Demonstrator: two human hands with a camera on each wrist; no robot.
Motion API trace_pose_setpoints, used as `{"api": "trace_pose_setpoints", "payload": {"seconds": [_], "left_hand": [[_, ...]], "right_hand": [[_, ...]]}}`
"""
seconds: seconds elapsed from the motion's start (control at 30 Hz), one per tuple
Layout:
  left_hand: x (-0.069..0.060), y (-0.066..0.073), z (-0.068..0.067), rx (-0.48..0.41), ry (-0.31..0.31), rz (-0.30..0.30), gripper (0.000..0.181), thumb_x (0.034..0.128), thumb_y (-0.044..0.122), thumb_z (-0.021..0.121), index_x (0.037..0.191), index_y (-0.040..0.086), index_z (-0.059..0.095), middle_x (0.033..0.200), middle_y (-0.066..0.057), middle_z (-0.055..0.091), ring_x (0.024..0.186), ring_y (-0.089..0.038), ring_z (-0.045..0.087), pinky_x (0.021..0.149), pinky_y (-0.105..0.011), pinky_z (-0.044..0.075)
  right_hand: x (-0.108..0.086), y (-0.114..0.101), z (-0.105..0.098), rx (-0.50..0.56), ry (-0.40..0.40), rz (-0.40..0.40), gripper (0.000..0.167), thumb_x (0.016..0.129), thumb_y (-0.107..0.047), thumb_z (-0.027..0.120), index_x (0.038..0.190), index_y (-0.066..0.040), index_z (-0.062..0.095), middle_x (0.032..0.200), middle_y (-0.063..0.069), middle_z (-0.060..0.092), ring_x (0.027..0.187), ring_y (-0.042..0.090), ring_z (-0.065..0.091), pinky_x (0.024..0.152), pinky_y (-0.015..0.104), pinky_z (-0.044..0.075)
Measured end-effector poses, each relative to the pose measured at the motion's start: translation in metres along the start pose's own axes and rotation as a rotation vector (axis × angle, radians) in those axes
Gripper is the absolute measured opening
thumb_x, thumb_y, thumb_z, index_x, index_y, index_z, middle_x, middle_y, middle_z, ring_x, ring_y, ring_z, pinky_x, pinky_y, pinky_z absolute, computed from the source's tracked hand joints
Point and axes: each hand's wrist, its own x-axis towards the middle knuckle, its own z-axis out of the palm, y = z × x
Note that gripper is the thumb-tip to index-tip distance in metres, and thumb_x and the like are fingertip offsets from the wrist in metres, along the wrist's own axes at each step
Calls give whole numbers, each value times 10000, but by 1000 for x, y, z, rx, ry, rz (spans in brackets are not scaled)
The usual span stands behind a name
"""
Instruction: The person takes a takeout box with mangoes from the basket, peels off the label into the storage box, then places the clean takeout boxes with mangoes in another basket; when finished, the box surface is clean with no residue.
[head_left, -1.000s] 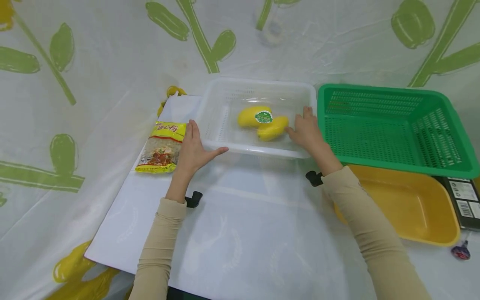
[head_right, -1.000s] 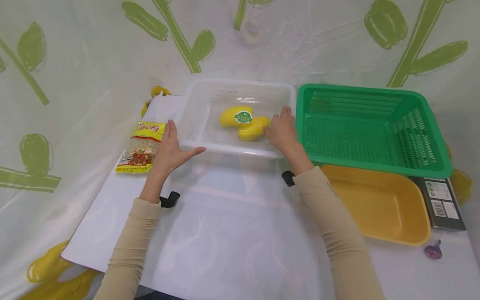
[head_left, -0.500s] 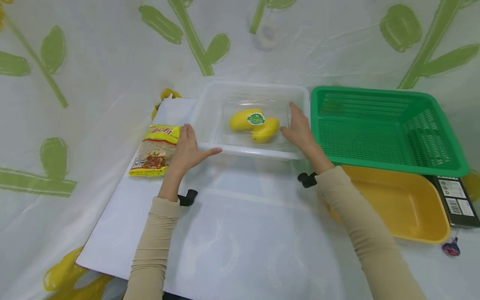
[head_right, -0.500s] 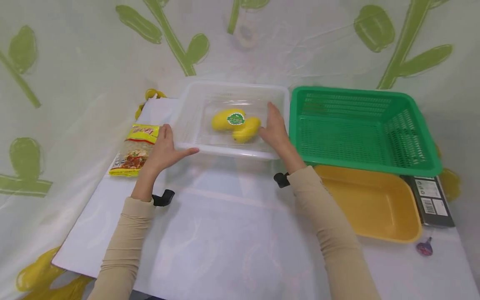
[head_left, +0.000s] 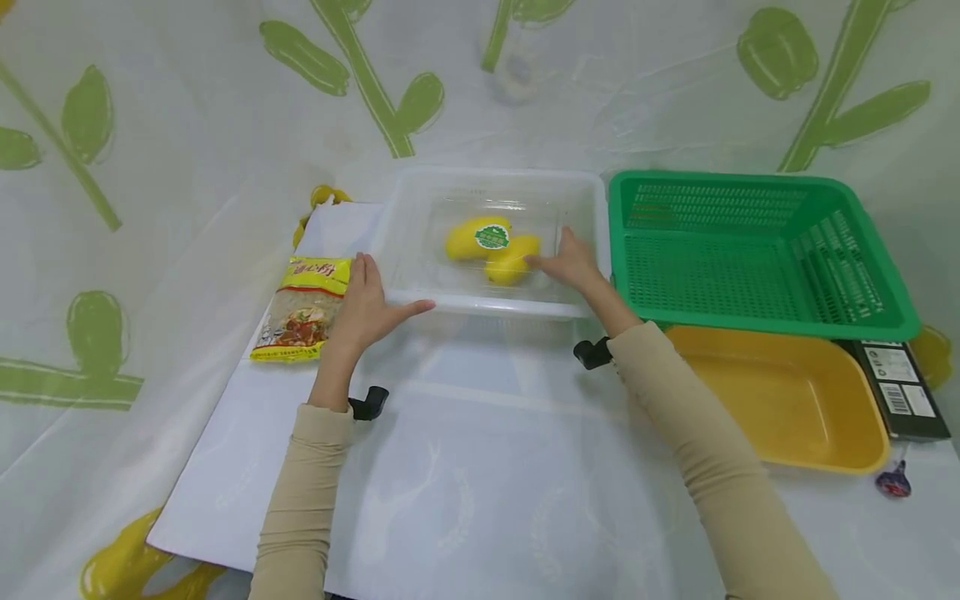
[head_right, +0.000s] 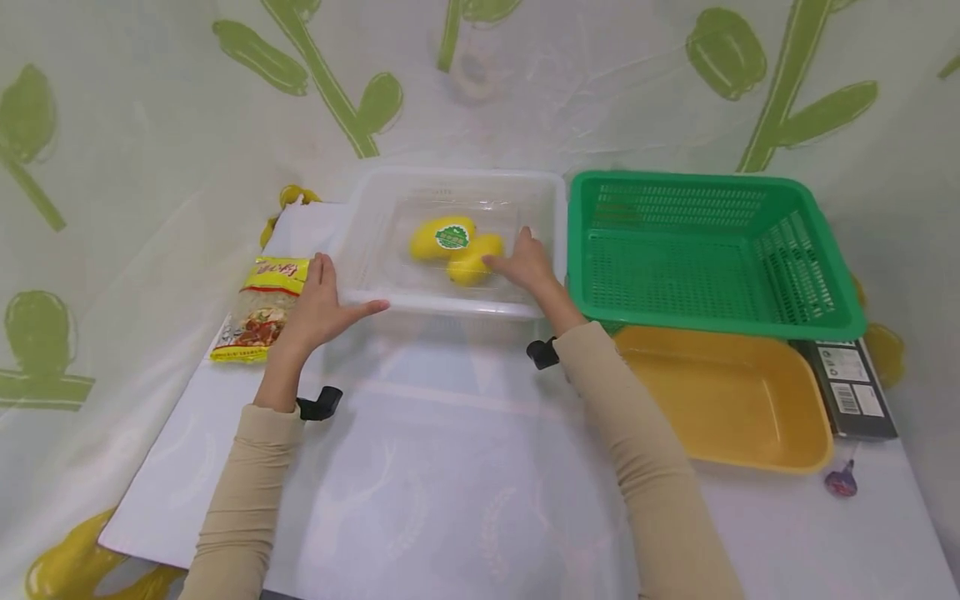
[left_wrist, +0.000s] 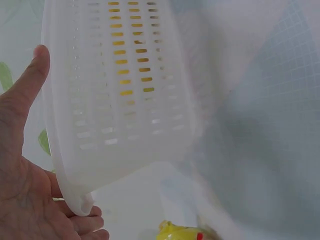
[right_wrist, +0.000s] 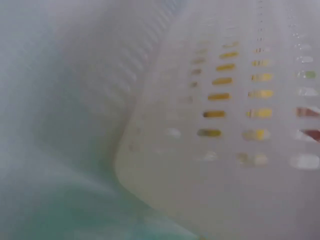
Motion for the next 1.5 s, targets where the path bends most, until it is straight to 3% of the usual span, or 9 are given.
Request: {"api": "trace_pose_setpoints", "payload": {"seconds": [0.27,0.4,0.5,0.77,0.9,1.13,1.23,1.37,1.5], "left_hand": [[1,0,1,2,25,27,1344,699,797,601,1507,-11,-107,1605,-189,-126,1496,-340,-34,1202,-516,123],[2,2,1,3,27,33,1337,704,799,593,1506,-4,-115,1604,-177,-143,1497,-332,-46,1204,-514,114],[3,2,0,3,26,32,1341,696,812,584,1507,7,-119,1605,-166,-146,1498,-329,-45,1204,-516,116],[-1,-6,-2,-24,45,4,1335,696,789,611,1510,29,-126,1610,-157,-139,1499,-333,-39,1195,-539,116],[-2,-9,1,-51,32,1,1341,692,785,620,1509,36,-134,1608,-147,-156,1499,-320,-63,1201,-528,100],[-2,-7,2,-64,41,7,1343,694,777,627,1505,37,-147,1602,-144,-177,1497,-313,-83,1203,-523,89],[-2,-6,2,-61,40,7,1348,689,784,623,1505,36,-145,1601,-151,-179,1496,-319,-85,1201,-528,90],[0,-6,5,-42,27,6,1347,689,793,613,1508,32,-138,1600,-157,-179,1495,-329,-82,1196,-537,99],[0,-4,9,-49,39,17,1335,699,771,628,1514,23,-119,1603,-154,-172,1497,-327,-71,1195,-539,111]], "right_hand": [[4,1,2,52,-28,-11,857,903,-406,637,1545,-100,159,1559,173,292,1408,358,332,1108,501,370],[5,0,-2,90,-59,17,869,917,-384,628,1558,-138,96,1543,206,306,1329,365,448,916,417,539],[6,0,-3,108,-77,27,883,920,-386,626,1562,-155,66,1520,227,338,1223,363,553,792,369,580],[10,-6,5,62,-114,1,870,912,-440,614,1556,-124,120,1437,219,469,1023,322,656,908,373,541],[9,-5,6,94,-111,4,867,897,-412,648,1553,-131,156,1393,209,521,855,246,625,788,322,543],[8,-5,4,140,-127,16,867,899,-392,653,1557,-153,142,1393,202,526,917,283,628,837,338,533],[8,-4,2,174,-129,20,864,897,-381,659,1558,-169,144,1363,203,550,843,233,604,790,306,523],[6,1,1,229,-142,36,868,897,-361,667,1560,-195,131,1451,171,466,832,201,541,752,277,490],[5,5,-1,291,-193,33,852,939,-310,617,1563,-193,50,1601,136,201,1067,291,559,935,349,505]]}}
